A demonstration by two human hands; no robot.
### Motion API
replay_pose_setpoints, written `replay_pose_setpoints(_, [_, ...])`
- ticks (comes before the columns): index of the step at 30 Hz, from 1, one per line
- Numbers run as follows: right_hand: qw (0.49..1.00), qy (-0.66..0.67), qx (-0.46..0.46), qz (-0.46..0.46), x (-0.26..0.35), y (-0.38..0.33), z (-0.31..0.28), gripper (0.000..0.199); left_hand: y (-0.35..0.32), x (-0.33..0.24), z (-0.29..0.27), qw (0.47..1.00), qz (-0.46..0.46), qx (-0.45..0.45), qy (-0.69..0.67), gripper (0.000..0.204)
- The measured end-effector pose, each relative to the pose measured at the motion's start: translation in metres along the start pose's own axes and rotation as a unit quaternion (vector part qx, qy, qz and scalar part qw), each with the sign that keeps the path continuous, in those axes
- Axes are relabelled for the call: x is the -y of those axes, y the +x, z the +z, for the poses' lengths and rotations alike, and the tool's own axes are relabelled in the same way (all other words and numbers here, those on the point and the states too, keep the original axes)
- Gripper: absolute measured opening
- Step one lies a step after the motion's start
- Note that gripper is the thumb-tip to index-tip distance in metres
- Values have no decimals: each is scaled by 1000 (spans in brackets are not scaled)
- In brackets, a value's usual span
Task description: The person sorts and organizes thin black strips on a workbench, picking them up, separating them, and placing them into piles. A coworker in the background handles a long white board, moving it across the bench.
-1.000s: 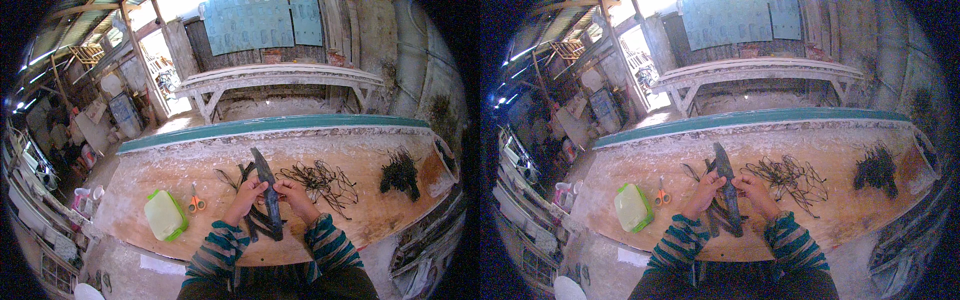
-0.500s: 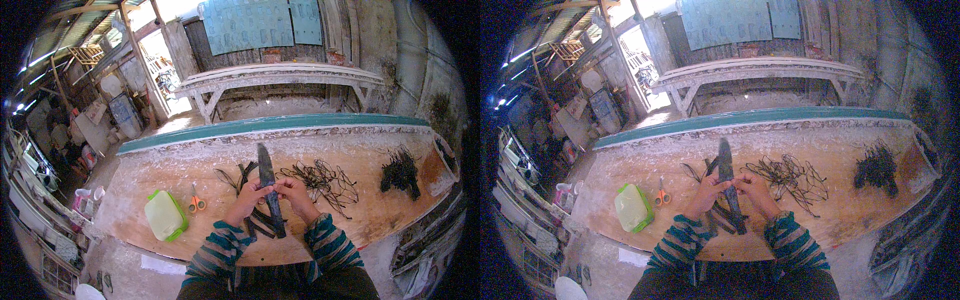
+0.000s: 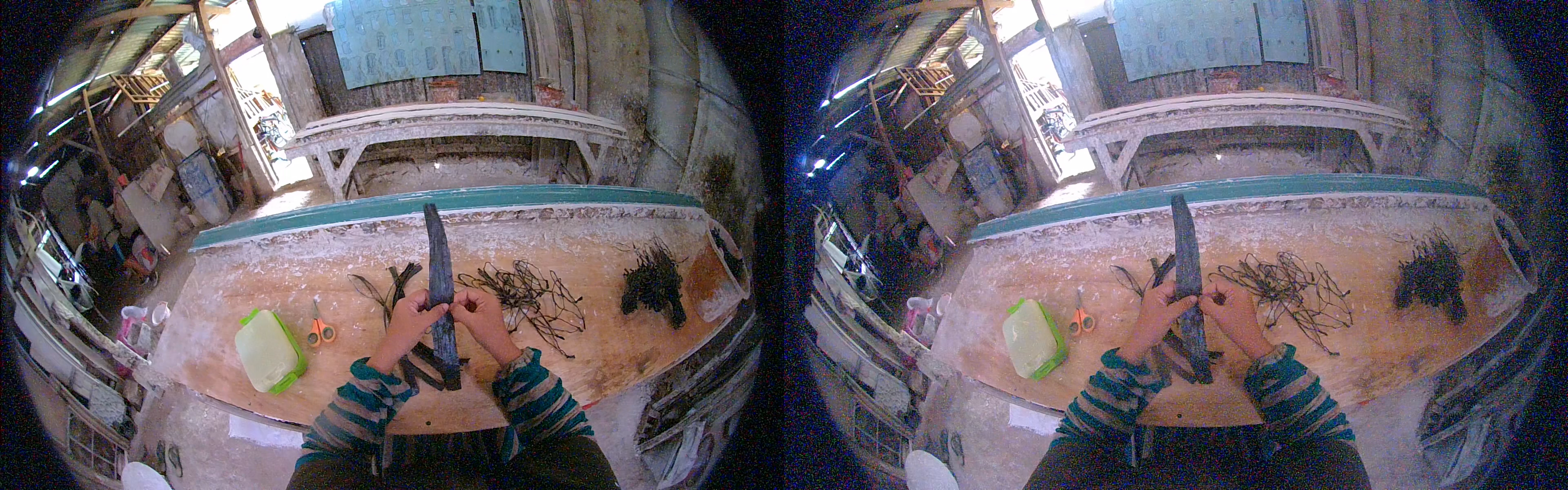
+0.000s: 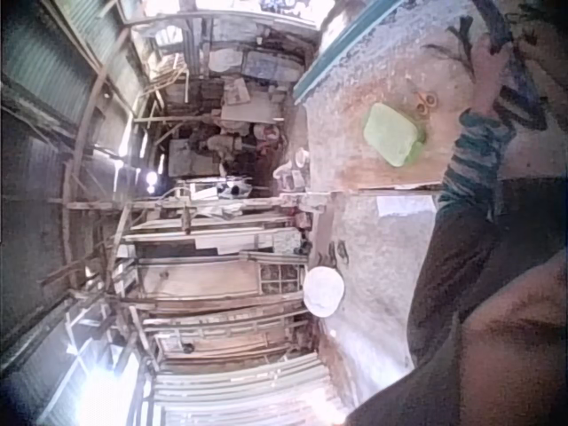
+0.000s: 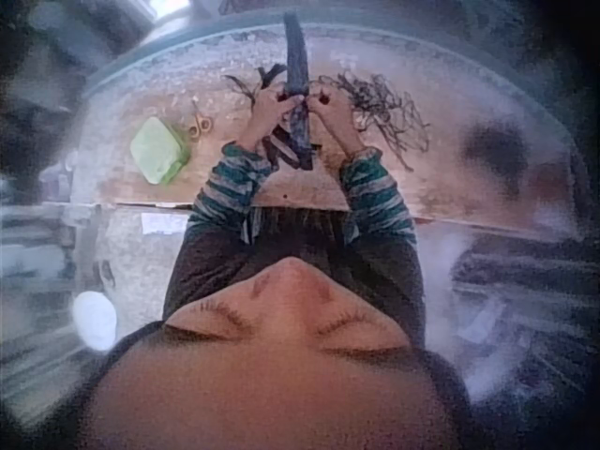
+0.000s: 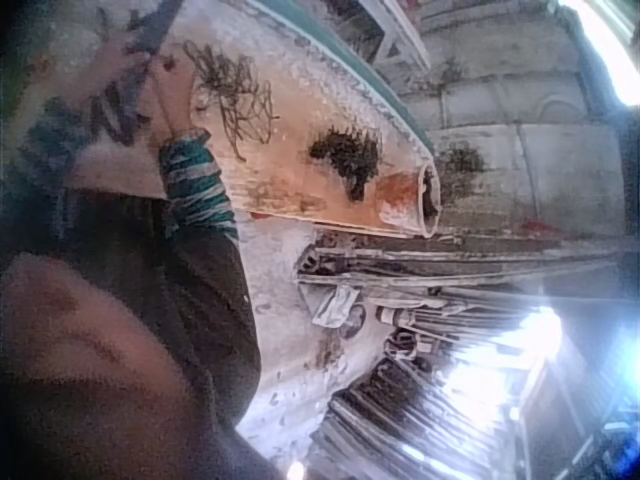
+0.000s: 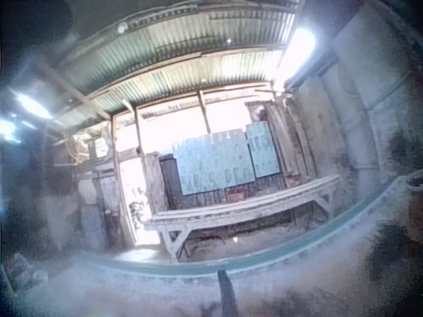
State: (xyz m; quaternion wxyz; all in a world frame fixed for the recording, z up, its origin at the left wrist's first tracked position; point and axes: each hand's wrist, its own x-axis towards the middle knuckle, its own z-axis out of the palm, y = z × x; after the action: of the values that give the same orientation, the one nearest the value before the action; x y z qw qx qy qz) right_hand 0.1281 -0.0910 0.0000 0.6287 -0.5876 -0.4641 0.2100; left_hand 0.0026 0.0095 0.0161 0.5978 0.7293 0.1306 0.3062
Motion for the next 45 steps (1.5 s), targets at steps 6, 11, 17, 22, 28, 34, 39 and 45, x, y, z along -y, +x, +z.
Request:
replay_pose_setpoints(6, [999,-19,1,-37,8,-2,1,10,1,-3,-6,996,-56,29,69,17])
replay_pose_setpoints(11, [997,-47,-6,-63,10,-4,2,11,-1,-9,-2,998,-35,58,0,20])
replay_pose_setpoints(17, [996,-74,-9,-54,3,-5,4,12,-2,-14,-2,996,-31,78,10,21])
replay_pose_setpoints(22, [988,-129,-28,-79,8,-7,5,10,-2,-9,-4,995,-31,95,18,21])
replay_pose_setpoints(28, [1000,4,-1,-26,9,-4,3,10,-3,-5,-1,993,-68,65,-69,22])
replay_pose_setpoints(34, [997,63,43,5,14,-2,0,8,3,16,-9,987,-100,64,-104,24])
replay_pose_setpoints(39, [998,12,53,29,3,0,-4,5,2,3,-7,970,-131,89,-185,20])
replay_pose_setpoints(45, [995,-77,24,51,-10,5,-10,19,2,11,-16,948,-136,88,-274,15])
